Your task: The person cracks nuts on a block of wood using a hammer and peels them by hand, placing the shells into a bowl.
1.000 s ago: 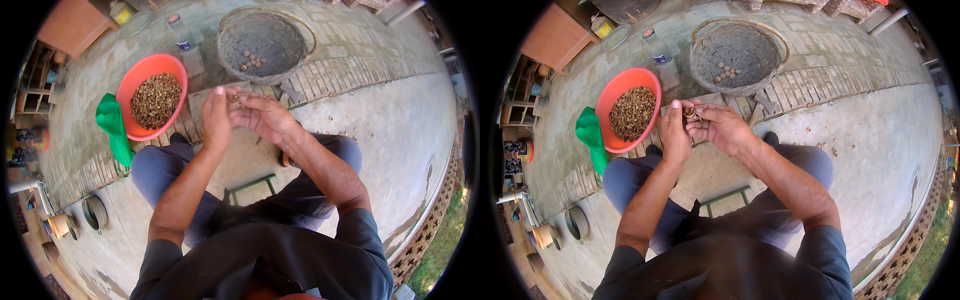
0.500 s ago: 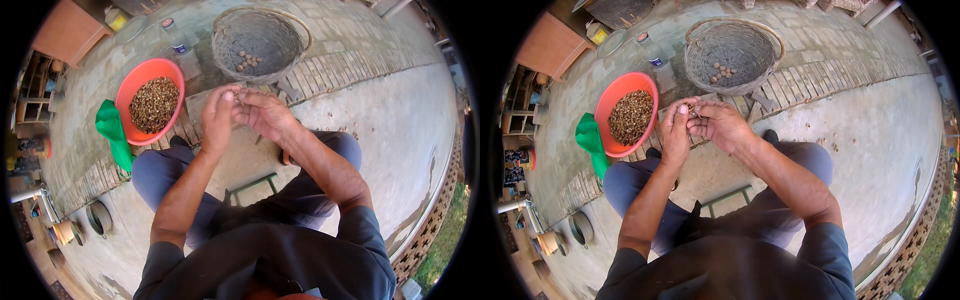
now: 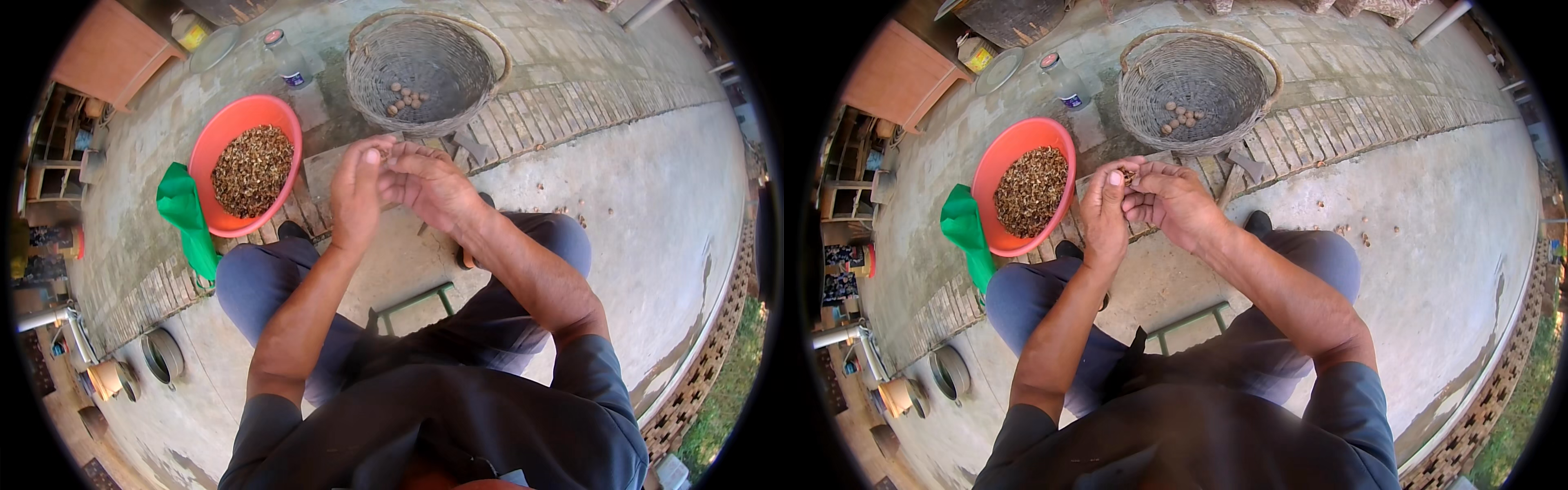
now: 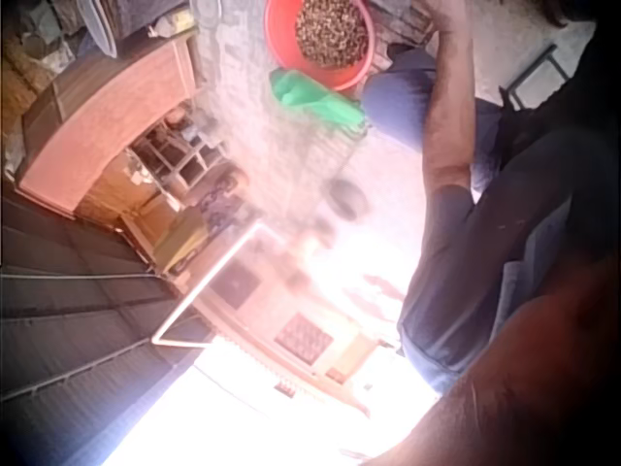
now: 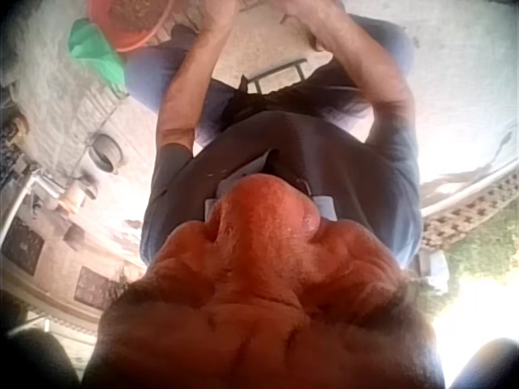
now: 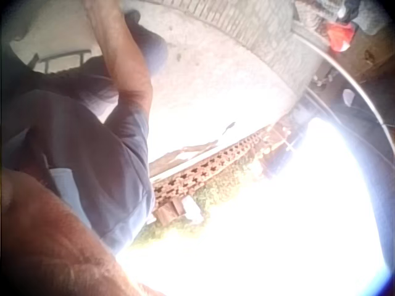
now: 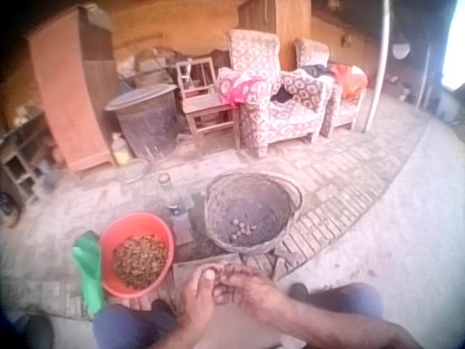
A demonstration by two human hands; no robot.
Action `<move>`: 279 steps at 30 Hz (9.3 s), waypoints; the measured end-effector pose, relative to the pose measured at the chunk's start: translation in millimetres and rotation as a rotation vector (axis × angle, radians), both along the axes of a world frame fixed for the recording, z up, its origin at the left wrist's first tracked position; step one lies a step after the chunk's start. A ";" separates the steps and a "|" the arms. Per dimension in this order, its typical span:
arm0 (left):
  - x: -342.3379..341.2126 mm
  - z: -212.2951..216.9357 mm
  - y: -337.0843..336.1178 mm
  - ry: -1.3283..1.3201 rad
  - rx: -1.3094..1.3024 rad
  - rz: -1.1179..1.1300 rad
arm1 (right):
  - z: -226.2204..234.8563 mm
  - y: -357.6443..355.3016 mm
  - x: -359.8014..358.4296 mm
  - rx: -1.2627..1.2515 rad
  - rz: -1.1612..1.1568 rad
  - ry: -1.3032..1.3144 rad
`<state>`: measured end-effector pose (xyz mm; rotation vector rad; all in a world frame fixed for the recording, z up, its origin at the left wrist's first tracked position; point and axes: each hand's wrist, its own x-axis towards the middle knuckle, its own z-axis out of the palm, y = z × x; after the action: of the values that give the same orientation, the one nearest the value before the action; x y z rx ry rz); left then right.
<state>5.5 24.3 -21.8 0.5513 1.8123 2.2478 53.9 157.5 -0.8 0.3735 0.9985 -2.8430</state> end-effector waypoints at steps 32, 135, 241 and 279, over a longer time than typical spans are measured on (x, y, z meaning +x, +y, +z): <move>-1.7 -1.4 4.1 -0.321 0.254 -0.113 | -3.5 -13.6 -0.8 0.429 -0.084 -0.046; -13.2 -13.7 -10.0 -0.648 0.398 -0.388 | 17.0 7.6 1.1 1.434 -0.184 0.386; -16.1 -5.3 -31.1 -0.645 0.239 -0.060 | 70.2 -29.0 -118.5 1.020 -0.040 0.303; -15.7 -11.8 -22.1 -0.711 0.400 -0.185 | 10.1 6.5 -23.1 0.868 -0.007 0.074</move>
<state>-10.1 2.3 -33.7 -0.0459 0.9421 2.2676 30.8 163.9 9.3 0.3222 2.2010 -2.2719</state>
